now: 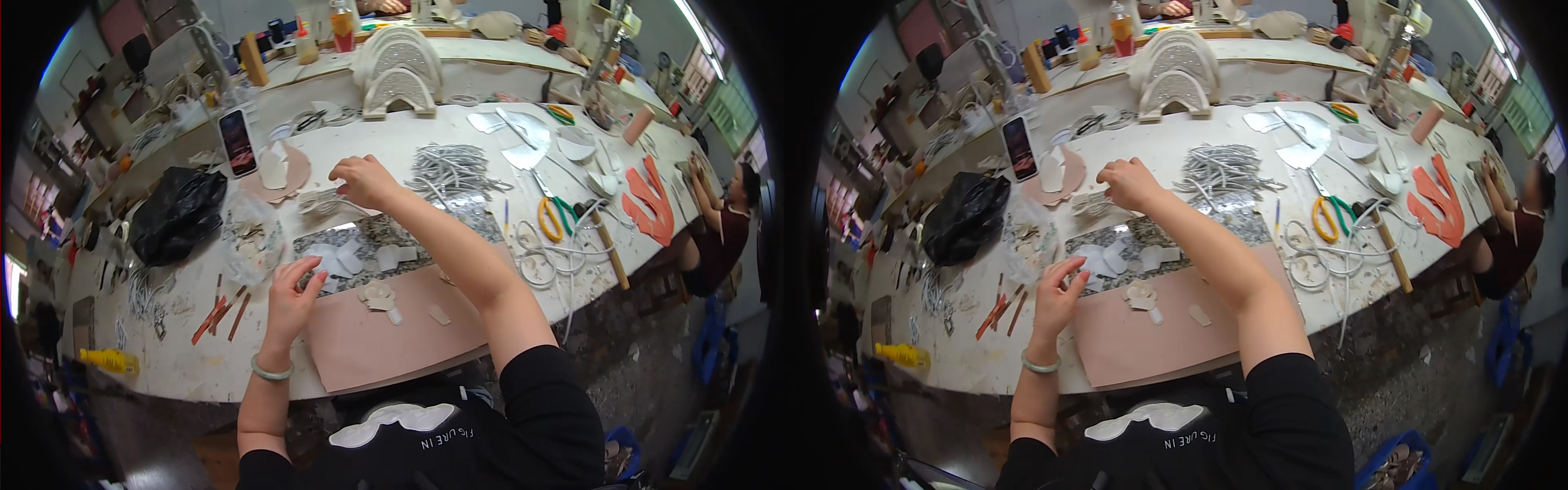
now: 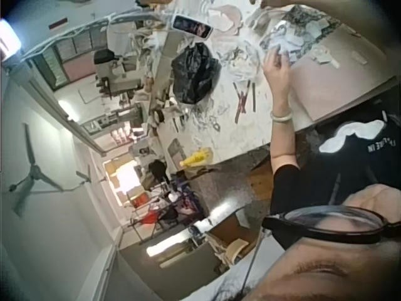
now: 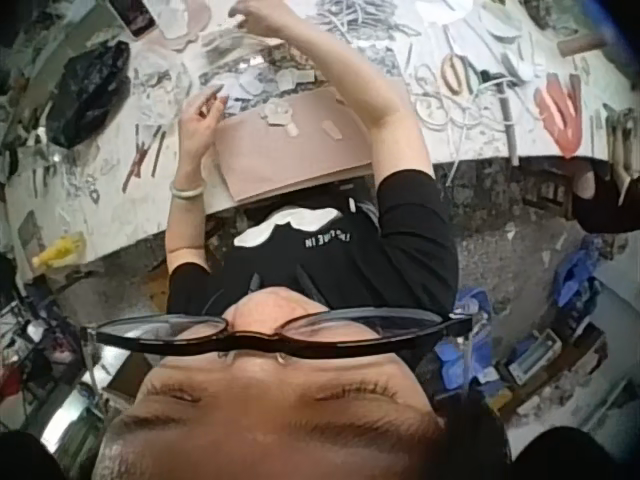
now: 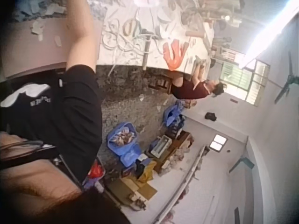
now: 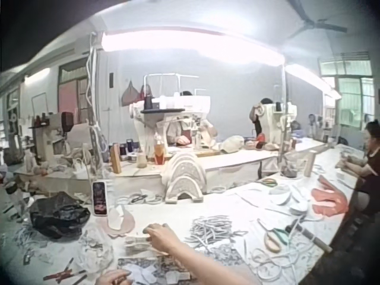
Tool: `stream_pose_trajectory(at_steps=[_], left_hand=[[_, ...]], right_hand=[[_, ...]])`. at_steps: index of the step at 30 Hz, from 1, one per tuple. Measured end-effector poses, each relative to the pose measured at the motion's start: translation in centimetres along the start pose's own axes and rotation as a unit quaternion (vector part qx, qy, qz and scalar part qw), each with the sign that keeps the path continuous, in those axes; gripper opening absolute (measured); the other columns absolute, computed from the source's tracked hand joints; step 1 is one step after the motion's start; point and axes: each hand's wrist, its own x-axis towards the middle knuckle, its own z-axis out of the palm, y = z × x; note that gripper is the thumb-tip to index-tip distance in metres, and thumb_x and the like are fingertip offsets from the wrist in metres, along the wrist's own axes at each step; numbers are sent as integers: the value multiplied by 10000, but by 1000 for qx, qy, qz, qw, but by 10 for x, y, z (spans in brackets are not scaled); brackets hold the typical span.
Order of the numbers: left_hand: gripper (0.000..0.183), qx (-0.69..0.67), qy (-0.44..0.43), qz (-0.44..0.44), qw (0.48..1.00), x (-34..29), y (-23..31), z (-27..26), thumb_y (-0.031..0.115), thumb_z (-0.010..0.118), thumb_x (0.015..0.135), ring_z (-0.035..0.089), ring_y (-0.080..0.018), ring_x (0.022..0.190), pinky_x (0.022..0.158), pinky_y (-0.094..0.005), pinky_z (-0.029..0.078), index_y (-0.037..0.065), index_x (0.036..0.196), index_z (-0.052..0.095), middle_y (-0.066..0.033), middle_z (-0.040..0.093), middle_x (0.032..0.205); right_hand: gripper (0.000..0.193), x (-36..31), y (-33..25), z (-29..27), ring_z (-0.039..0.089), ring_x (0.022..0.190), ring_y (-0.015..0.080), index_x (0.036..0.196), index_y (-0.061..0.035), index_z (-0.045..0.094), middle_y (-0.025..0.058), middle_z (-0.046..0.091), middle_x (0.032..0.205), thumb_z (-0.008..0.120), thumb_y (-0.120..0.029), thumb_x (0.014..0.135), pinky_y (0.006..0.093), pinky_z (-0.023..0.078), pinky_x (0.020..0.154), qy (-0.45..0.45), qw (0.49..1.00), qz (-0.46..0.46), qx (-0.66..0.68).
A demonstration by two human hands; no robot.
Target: The person sits at a cluttered workbench and repeatedly picks up small white oval pieces and thin white strips. They wrap the strips around the oval pieces by hand, creating small assembled units. The person places the finished units on the table and occasionally picks up a new piece to continue the process.
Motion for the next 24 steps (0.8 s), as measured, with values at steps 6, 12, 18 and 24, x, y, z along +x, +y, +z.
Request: stream_pose_trajectory(at_steps=[6, 12, 18, 24], left_hand=[[226, 20, -96, 27, 995, -5, 15, 2, 141, 718, 808, 553, -184, 930, 665, -268, 462, 69, 1022, 704, -54, 687, 987], [235, 23, -142, 113, 983, 5, 31, 40, 175, 714, 805, 540, -260, 931, 855, -349, 436, 38, 994, 695, -79, 673, 924], [242, 48, -164, 143, 975, 28, 26, 64, 167, 715, 800, 530, -258, 921, 841, -351, 437, 28, 997, 691, -74, 643, 927], [243, 22, -224, 165, 960, 24, 48, 70, 165, 718, 795, 521, -266, 929, 830, -349, 441, 29, 994, 686, -77, 626, 937]], right_hand=[[169, -60, 54, -98, 632, 853, 305, 831, -76, 703, 107, 672, 877, 701, -241, 795, 401, 498, 755, -48, 971, 210, -104], [200, -85, 60, -81, 632, 896, 303, 908, -78, 666, 124, 678, 911, 701, -229, 782, 404, 493, 773, -121, 944, 267, -152], [200, -100, 44, -78, 615, 912, 322, 979, -54, 656, 133, 650, 908, 646, -185, 828, 413, 485, 798, -9, 969, 228, -96], [176, -137, 5, -109, 591, 919, 349, 1000, -24, 660, 168, 583, 988, 601, -101, 854, 411, 481, 810, 24, 978, 193, -75]])
